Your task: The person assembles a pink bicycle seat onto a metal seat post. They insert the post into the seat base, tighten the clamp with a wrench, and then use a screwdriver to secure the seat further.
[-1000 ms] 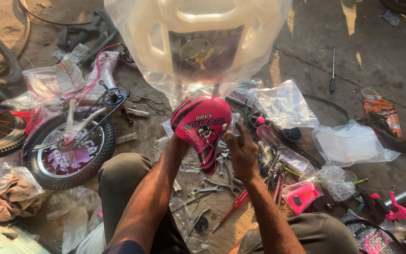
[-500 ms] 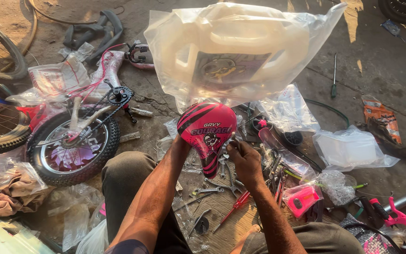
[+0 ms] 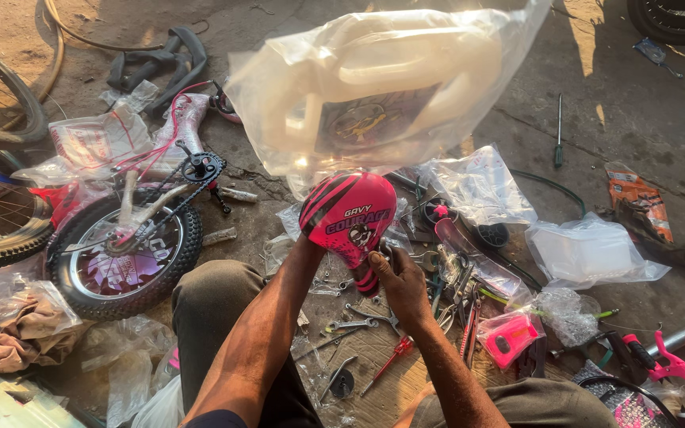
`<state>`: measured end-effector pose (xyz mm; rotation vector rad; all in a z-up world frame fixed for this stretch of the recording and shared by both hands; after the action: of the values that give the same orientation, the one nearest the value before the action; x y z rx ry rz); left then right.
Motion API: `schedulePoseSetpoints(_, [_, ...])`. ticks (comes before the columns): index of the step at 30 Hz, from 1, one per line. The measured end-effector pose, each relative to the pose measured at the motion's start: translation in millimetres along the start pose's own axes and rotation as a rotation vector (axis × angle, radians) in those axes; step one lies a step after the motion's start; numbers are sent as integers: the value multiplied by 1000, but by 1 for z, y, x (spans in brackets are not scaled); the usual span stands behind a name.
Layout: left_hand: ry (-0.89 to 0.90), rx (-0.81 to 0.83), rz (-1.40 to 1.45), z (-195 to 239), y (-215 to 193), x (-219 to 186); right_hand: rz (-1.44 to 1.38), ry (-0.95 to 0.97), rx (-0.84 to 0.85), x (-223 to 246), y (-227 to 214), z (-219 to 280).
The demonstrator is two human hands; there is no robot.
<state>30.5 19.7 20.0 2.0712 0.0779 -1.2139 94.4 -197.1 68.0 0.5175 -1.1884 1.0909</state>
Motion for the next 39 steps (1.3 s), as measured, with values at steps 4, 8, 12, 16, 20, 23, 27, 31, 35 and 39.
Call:
schedulePoseSetpoints(4, [41,-63,-93,-1,8,-4,-603,53,36,-12,0,-7])
schedulePoseSetpoints(8, [99,-159,-217,15,10,-22,-401,-146,187,-1,-24,-14])
schedulePoseSetpoints(12, [180,-143,-426,23,12,-61,-325,-183,231,25,-71,-18])
schedulePoseSetpoints(16, [313,-43,-660,19,20,-82,-262,-187,170,38,-125,-21])
schedulePoseSetpoints(20, [247,34,-844,20,24,-42,39,-204,-133,19,-138,-30])
schedulePoseSetpoints(23, [-48,-82,-604,31,18,23,-43,-338,-387,7,-136,-29])
schedulePoseSetpoints(27, [-166,-51,-991,50,-2,70,-623,-447,-93,15,-132,-16])
schedulePoseSetpoints(31, [-100,-237,-587,68,-2,95,-310,-390,-131,31,-138,0])
schedulePoseSetpoints(35, [-145,-130,-1178,88,5,115,-262,-340,31,14,-137,-7])
schedulePoseSetpoints(39, [70,180,-1461,125,-9,128,-149,-242,65,-38,-120,-21])
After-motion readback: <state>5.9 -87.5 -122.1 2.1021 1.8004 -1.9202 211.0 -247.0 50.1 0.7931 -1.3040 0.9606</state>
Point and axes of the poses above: each hand's wrist, its own z-axis away from the middle knuckle, its own y-axis out of the palm, x = y × z, the point moved 3 cm from there along -z, towards the middle knuckle, and after that the axes turned 6 degrees about x, right-handed, at the moved point
